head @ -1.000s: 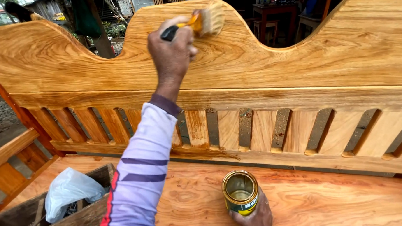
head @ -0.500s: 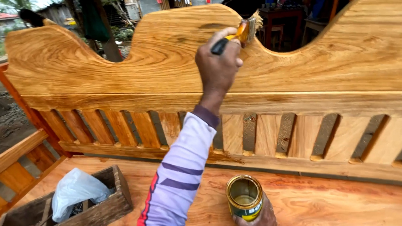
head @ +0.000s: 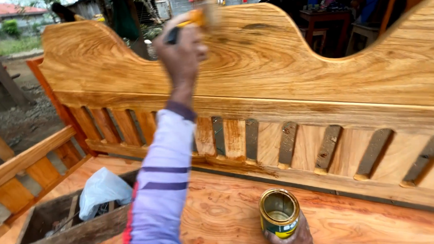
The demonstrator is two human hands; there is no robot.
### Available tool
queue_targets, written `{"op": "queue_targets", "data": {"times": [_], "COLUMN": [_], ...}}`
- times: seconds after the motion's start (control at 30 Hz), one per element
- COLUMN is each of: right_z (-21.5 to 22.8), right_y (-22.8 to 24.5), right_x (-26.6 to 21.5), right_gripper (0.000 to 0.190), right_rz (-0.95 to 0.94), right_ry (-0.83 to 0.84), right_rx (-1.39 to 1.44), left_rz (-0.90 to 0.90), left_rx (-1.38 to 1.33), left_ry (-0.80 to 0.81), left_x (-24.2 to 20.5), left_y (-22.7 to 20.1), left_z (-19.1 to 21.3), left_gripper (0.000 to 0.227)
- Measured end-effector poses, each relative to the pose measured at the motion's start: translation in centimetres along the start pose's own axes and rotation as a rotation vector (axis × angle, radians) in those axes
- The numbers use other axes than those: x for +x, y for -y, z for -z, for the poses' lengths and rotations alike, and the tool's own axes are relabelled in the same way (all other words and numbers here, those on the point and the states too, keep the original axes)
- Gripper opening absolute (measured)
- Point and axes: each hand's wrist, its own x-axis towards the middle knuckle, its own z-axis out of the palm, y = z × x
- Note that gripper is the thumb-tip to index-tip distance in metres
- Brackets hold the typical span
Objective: Applying varnish to a wooden bench using a paintbrush in an outdoor workshop.
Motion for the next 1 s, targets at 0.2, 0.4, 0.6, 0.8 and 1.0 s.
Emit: {"op": "queue_targets", "data": {"times": [0.2,0.4,0.6,0.8,1.0], "right_z": [0.0,-0.1,-1.1,-0.6,-1.2], "right_y": [-0.3,-0.3,-3.8,-2.4,-2.4], "right_x": [0.8,0.5,1.2,0.1,-0.2], "right_gripper": [0.086,0.099,0.091,0.093,0.108], "right_rz": [0.114,-0.019,0.084,0.029,0.016], "right_ry": [0.235,0.034,0.108,0.045,-0.112], "right_rx": [0.241,0.010,0.017,-0.021,-0.090], "left_rz": [0.388,-0.033,-0.057,0.451,0.376], "left_rx": [-0.082,0.689,0.402,-0.182,0.277], "left_ry": [-0.119,-0.194,0.100,-0.066,-0.227], "left_x": [1.6,1.1,-4.3,-5.4,-11.3], "left_y": [3.8,3.0,0.9,5.1,1.4], "left_z": [1.6,3.7,-6.0,5.4,18.8], "left_gripper": [0.019,0.017,0.026,0.026,0.017]}}
